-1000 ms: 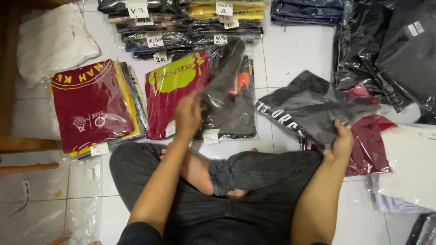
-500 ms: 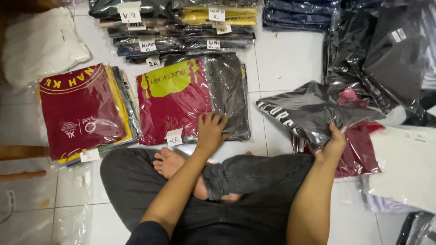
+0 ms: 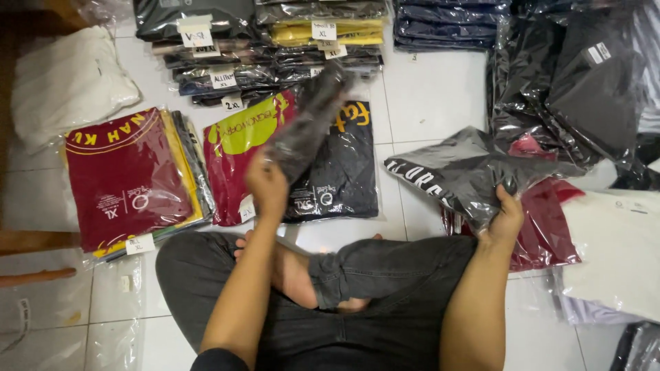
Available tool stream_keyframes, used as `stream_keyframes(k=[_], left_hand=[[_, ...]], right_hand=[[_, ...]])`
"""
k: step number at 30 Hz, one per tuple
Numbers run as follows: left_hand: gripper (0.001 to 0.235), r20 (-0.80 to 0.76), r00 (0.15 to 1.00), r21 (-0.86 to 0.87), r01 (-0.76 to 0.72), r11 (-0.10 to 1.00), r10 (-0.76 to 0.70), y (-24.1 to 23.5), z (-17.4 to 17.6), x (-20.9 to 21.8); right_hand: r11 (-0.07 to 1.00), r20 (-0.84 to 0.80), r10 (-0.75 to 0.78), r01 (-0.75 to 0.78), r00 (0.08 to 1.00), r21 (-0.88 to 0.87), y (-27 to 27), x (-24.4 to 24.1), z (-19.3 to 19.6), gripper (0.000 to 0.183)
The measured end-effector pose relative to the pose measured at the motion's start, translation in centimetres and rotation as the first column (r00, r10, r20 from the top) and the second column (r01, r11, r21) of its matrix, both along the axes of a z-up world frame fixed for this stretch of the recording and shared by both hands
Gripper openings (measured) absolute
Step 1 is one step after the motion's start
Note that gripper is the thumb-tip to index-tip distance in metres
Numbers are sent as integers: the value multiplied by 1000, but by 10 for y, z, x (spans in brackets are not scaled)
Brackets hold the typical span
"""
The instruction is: The person sits on the floor surrounded by stacks of packaged clothing. They write on small white labels with a marker and attach them to the plastic-wrapped garments using clear tape. The person handles several different packages, including red and black shirts, writing details on the labels before securing them.
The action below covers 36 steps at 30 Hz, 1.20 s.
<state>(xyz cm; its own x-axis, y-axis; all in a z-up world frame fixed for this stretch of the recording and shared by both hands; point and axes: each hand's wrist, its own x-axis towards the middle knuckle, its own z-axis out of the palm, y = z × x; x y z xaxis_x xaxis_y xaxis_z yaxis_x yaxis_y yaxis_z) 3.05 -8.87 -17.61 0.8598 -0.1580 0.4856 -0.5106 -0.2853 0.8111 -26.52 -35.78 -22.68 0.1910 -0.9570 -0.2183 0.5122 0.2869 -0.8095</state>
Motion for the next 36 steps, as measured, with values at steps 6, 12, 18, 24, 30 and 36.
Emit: stream_keyframes(k=[6,12,18,24,30,36], left_hand=[[17,-100,938,-397,-344,851,333,64,17,75],[18,-168,882,-419,-468,778,440,102,35,92],[16,-167,862,-369,-505,780,479,95,25,79],[23,-110,943,-367,-332,869,314,72,51,53],[23,-7,954,-366,-281,887,300,66,44,57],[23,1,946,-359,-301,883,323,72,60,57]], right_hand=[[910,84,313,-274,946,-311,-4,21,-3,52],[873,277,488,-465,828,-148,-10,96,-97,48],[721,-522,657,-656,544,224,81,158,-36,36],[646,-659,610,-757,439,94,74,154,-20,34],[536,-690,640,-840,337,87,69,149,-21,32],[724,-885,302,-689,353,-27,80,157,13,63]])
